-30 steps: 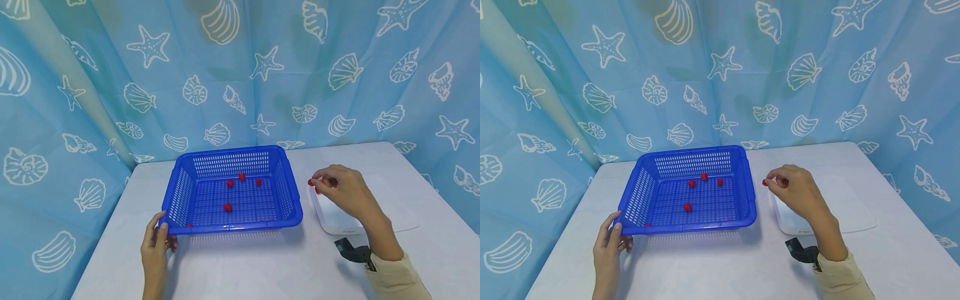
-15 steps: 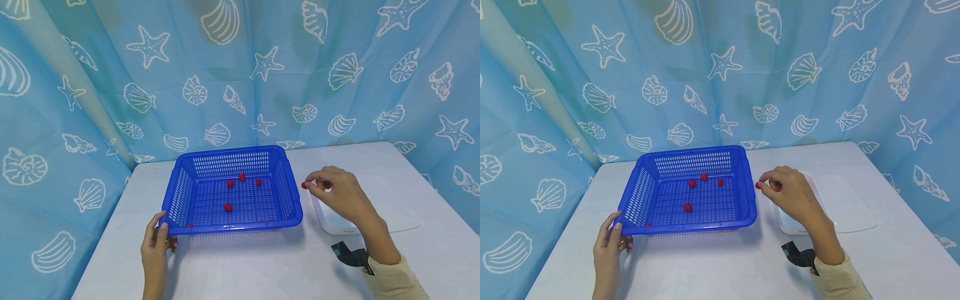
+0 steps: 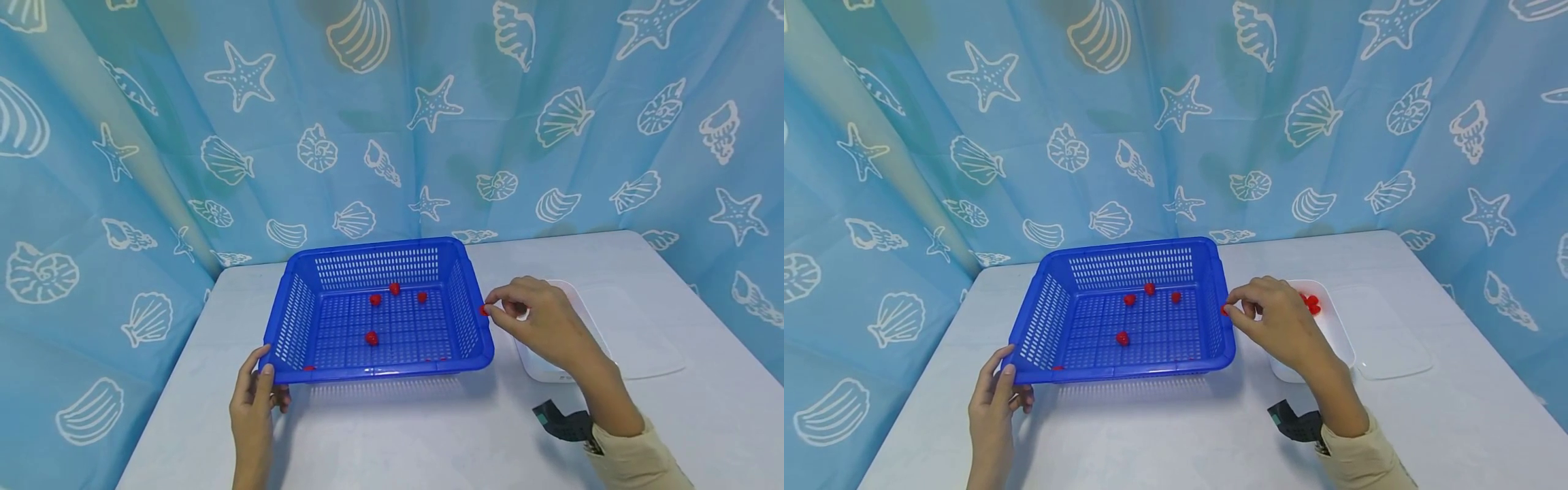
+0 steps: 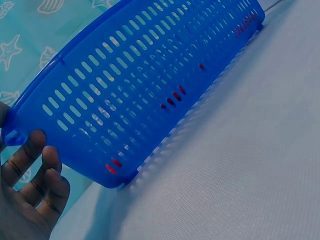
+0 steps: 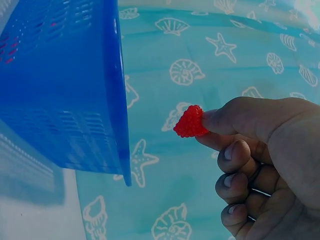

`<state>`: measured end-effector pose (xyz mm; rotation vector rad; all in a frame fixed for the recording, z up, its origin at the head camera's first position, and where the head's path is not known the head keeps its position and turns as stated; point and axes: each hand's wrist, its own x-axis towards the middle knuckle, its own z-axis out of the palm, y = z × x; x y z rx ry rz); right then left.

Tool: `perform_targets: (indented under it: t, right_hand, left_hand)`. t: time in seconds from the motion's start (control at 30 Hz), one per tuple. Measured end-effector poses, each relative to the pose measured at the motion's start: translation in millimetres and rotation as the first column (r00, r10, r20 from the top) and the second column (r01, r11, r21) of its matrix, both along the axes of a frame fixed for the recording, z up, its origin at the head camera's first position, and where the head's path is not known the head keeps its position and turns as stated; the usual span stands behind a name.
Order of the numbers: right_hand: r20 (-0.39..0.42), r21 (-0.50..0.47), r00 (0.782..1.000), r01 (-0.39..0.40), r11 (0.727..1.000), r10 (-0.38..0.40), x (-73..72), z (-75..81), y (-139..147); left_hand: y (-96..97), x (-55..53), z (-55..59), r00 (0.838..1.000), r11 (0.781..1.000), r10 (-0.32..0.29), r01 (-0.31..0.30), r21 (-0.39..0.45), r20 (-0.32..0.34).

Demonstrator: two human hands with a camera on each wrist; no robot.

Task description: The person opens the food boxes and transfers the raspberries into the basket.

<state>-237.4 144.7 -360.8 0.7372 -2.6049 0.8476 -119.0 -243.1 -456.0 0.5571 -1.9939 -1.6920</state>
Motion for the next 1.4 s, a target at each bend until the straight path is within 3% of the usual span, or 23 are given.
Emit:
perform_targets:
  t: [0.23, 0.67, 1.0, 1.2, 1.33, 1.4]
  right_hand:
    - [0.050, 0.017, 0.999, -0.021, 1.000, 0.020, 4.2, 2.7, -7.2]
    - [0.075, 0.029, 0.997, -0.032, 0.999, 0.030, 10.6, 8.9, -11.1]
    - [-0.096, 0.011, 0.995, -0.033, 0.999, 0.034, 1.9, 9.7, 4.6]
    - [-0.109, 0.001, 0.994, 0.012, 1.000, -0.011, -4.8, 8.3, 17.7]
    - [-0.091, 0.005, 0.994, 0.063, 0.998, -0.062, -10.1, 5.7, 25.0]
    - [-0.083, 0.012, 0.993, 0.083, 0.996, -0.082, -12.7, 4.0, 27.6]
  left_hand:
    - [2.0, 0.2, 1.9, 1.000, 0.999, 0.014, -0.013, -0.033, 0.017]
    - [1.0, -0.8, 2.1, 1.000, 1.000, 0.008, -0.008, 0.009, 0.018]
    - [-0.2, -0.6, -1.1, 1.000, 1.000, 0.007, -0.006, -0.021, 0.028]
    - [1.7, 0.6, 3.8, 1.000, 1.000, 0.008, -0.008, 0.008, 0.011]
    - [-3.0, -1.7, -6.7, 1.000, 1.000, -0.006, 0.006, -0.008, -0.021]
    - [-8.5, -4.5, -17.7, 0.999, 1.000, -0.013, 0.013, -0.004, -0.032]
